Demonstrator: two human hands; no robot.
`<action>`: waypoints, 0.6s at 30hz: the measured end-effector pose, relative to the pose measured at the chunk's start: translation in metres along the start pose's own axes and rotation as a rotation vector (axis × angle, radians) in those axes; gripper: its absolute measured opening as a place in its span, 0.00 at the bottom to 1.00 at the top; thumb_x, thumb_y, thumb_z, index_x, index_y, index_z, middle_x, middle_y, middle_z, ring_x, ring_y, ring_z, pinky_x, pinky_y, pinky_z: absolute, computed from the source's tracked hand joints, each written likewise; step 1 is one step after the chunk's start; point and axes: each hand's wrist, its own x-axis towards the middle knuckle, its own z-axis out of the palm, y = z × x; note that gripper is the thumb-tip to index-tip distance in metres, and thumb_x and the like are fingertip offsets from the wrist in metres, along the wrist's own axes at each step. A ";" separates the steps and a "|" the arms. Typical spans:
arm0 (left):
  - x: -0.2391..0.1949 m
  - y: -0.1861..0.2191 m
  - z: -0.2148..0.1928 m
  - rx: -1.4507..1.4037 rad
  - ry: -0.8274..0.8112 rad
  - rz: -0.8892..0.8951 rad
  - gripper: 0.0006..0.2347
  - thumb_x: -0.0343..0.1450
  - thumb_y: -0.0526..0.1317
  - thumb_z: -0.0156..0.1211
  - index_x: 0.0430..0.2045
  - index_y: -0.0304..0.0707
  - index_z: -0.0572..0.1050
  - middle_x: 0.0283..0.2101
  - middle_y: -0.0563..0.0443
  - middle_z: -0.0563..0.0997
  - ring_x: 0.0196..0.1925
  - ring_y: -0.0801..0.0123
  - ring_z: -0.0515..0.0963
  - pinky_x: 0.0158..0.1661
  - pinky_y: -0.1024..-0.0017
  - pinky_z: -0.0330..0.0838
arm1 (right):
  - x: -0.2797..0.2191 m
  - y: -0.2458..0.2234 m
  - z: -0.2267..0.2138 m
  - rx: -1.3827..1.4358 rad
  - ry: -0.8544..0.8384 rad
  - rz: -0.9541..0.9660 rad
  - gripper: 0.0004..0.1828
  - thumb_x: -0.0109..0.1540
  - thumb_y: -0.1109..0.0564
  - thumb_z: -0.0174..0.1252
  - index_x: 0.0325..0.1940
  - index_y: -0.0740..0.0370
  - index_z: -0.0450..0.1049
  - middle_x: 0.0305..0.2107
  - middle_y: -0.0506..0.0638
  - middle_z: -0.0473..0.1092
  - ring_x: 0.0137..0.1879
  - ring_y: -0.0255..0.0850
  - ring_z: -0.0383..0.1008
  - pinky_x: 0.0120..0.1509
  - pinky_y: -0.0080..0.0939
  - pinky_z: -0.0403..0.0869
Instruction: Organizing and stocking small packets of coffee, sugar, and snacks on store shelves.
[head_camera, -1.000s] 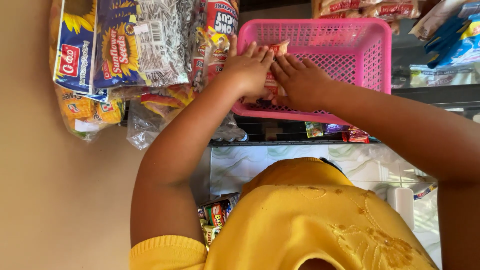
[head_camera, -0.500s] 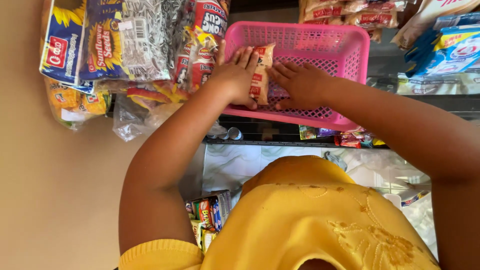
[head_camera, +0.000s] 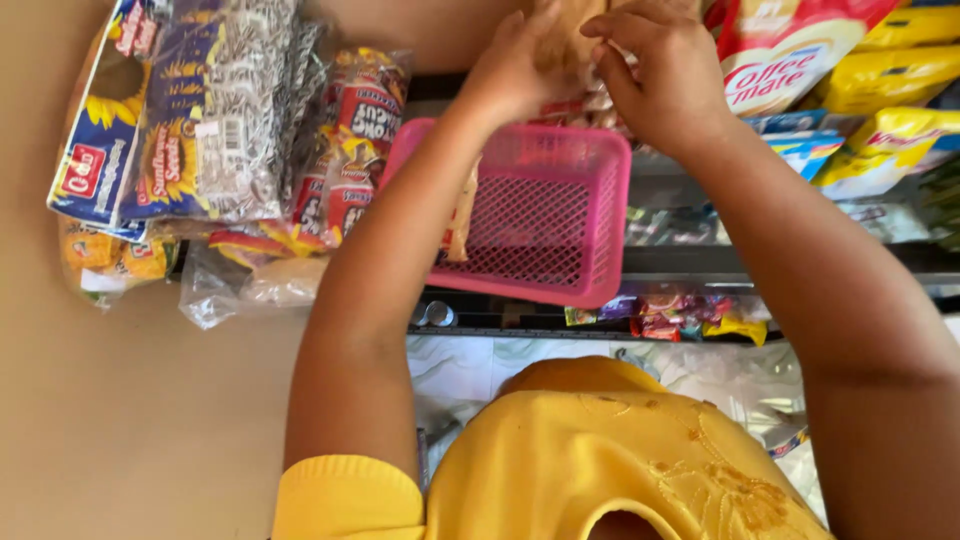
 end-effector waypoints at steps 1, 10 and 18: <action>0.005 0.014 0.000 0.001 0.010 0.007 0.37 0.69 0.58 0.75 0.67 0.38 0.65 0.67 0.34 0.73 0.70 0.47 0.73 0.69 0.59 0.67 | 0.001 0.007 -0.003 -0.006 0.003 -0.010 0.06 0.72 0.61 0.62 0.54 0.63 0.79 0.45 0.57 0.76 0.48 0.55 0.77 0.53 0.53 0.75; 0.027 0.022 0.013 0.075 -0.040 -0.002 0.44 0.47 0.47 0.85 0.62 0.61 0.69 0.71 0.24 0.53 0.70 0.41 0.64 0.63 0.60 0.66 | -0.004 0.035 -0.009 -0.073 -0.025 -0.122 0.19 0.63 0.58 0.67 0.58 0.63 0.77 0.50 0.60 0.73 0.56 0.61 0.72 0.60 0.57 0.71; 0.042 0.017 -0.003 0.119 0.118 0.053 0.19 0.70 0.41 0.69 0.55 0.46 0.77 0.56 0.37 0.80 0.59 0.47 0.80 0.59 0.59 0.74 | -0.006 0.056 -0.002 -0.041 -0.041 -0.196 0.21 0.64 0.57 0.67 0.61 0.61 0.77 0.51 0.59 0.73 0.60 0.60 0.71 0.64 0.57 0.70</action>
